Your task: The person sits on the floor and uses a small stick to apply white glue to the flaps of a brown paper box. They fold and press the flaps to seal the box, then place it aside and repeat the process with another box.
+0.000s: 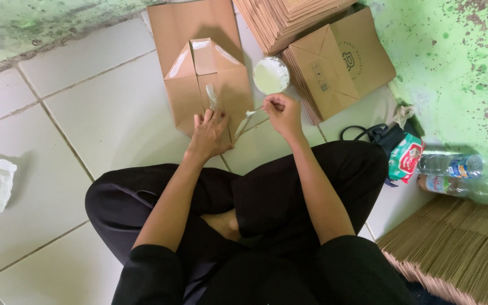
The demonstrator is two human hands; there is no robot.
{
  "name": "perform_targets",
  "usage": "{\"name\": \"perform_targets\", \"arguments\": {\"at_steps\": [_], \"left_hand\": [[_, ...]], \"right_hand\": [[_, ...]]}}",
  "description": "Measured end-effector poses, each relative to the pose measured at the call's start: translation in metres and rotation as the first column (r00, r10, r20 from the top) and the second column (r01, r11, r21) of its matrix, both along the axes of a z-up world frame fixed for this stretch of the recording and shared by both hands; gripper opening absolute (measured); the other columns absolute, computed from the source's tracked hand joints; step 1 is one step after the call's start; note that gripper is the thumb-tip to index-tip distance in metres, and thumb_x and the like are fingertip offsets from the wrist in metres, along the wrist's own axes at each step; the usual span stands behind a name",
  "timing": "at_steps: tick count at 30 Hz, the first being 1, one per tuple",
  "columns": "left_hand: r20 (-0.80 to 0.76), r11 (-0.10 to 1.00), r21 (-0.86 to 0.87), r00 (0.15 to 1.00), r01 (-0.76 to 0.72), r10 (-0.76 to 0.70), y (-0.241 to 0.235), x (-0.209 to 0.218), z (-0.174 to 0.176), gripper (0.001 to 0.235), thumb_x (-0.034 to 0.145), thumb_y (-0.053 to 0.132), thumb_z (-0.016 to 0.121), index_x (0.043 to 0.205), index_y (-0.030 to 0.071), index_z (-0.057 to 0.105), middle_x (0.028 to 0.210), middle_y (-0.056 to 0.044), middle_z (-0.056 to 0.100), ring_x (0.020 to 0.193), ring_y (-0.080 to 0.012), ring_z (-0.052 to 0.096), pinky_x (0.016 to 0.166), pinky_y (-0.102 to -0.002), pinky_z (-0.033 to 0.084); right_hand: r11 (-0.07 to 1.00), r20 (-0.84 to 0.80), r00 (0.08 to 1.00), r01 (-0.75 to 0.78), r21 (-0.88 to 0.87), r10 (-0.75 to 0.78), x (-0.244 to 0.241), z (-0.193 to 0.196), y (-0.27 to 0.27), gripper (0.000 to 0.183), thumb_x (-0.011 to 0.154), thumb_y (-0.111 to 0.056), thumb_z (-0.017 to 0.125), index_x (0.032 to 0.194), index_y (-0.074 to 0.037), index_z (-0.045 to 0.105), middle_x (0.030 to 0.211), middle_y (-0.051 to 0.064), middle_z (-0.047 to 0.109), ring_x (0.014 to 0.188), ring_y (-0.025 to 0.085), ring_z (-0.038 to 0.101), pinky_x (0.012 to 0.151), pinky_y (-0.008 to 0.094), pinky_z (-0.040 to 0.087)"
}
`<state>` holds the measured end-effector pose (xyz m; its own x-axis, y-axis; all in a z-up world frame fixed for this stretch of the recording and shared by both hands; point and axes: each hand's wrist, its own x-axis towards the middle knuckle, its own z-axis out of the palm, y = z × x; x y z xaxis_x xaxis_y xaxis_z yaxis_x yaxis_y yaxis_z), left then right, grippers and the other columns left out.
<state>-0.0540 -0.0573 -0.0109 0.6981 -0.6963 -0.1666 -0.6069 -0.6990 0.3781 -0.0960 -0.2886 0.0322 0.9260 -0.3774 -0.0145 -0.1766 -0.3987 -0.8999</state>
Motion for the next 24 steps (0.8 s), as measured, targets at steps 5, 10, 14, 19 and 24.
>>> {"name": "perform_targets", "arguments": {"at_steps": [5, 10, 14, 19, 24], "left_hand": [[0.010, 1.000, -0.011, 1.000, -0.002, 0.002, -0.004, 0.001, -0.010, 0.086, 0.063, 0.053, 0.090, 0.137, 0.020, 0.058, 0.134, -0.003, 0.050, 0.122, -0.0248, 0.040, 0.098, -0.045, 0.032], [-0.171, 0.998, -0.052, 0.985, -0.045, 0.035, 0.025, 0.015, 0.037, 0.082, 0.066, 0.035, 0.093, 0.139, 0.020, 0.060, 0.141, -0.004, 0.053, 0.130, -0.0290, 0.041, 0.102, -0.049, 0.031], [-0.105, 0.992, 0.011, 0.987, -0.124, 0.125, 0.051, 0.025, 0.004, 0.066, 0.069, 0.029, 0.090, 0.130, 0.024, 0.065, 0.141, -0.001, 0.049, 0.125, -0.0301, 0.040, 0.101, -0.052, 0.033], [-0.052, 0.981, 0.069, 0.981, -0.181, 0.185, 0.051, 0.027, -0.028, 0.056, 0.072, 0.026, 0.089, 0.124, 0.025, 0.067, 0.135, -0.002, 0.049, 0.127, -0.0325, 0.046, 0.104, -0.055, 0.037], [-0.056, 0.970, 0.081, 0.971, -0.228, 0.233, 0.047, 0.022, -0.015, 0.057, 0.071, 0.025, 0.090, 0.123, 0.024, 0.067, 0.136, -0.003, 0.046, 0.130, -0.0356, 0.045, 0.109, -0.061, 0.037]], "right_hand": [[0.989, -0.059, 0.996, -0.066, 0.129, 0.074, -0.007, 0.010, 0.026, 0.011, 0.089, -0.006, 0.072, 0.099, -0.003, 0.074, 0.091, 0.015, 0.077, 0.078, 0.019, 0.076, 0.075, 0.032, 0.063], [0.967, -0.056, 0.981, -0.175, 0.183, 0.188, -0.010, 0.013, 0.046, 0.012, 0.090, -0.003, 0.072, 0.100, 0.003, 0.073, 0.092, 0.020, 0.076, 0.078, 0.023, 0.076, 0.073, 0.035, 0.063], [0.942, -0.062, 0.950, -0.293, 0.163, 0.306, -0.011, 0.016, 0.065, 0.011, 0.092, -0.001, 0.070, 0.102, 0.004, 0.072, 0.093, 0.021, 0.076, 0.081, 0.026, 0.076, 0.075, 0.037, 0.063], [0.911, -0.055, 0.911, -0.404, 0.079, 0.408, -0.009, 0.008, 0.075, 0.009, 0.092, 0.001, 0.070, 0.100, 0.002, 0.073, 0.088, 0.018, 0.077, 0.079, 0.027, 0.077, 0.072, 0.036, 0.063], [0.870, -0.070, 0.878, -0.478, -0.117, 0.473, -0.009, 0.004, 0.073, 0.006, 0.092, 0.003, 0.070, 0.096, -0.001, 0.073, 0.083, 0.017, 0.077, 0.080, 0.031, 0.077, 0.070, 0.037, 0.064]]}}
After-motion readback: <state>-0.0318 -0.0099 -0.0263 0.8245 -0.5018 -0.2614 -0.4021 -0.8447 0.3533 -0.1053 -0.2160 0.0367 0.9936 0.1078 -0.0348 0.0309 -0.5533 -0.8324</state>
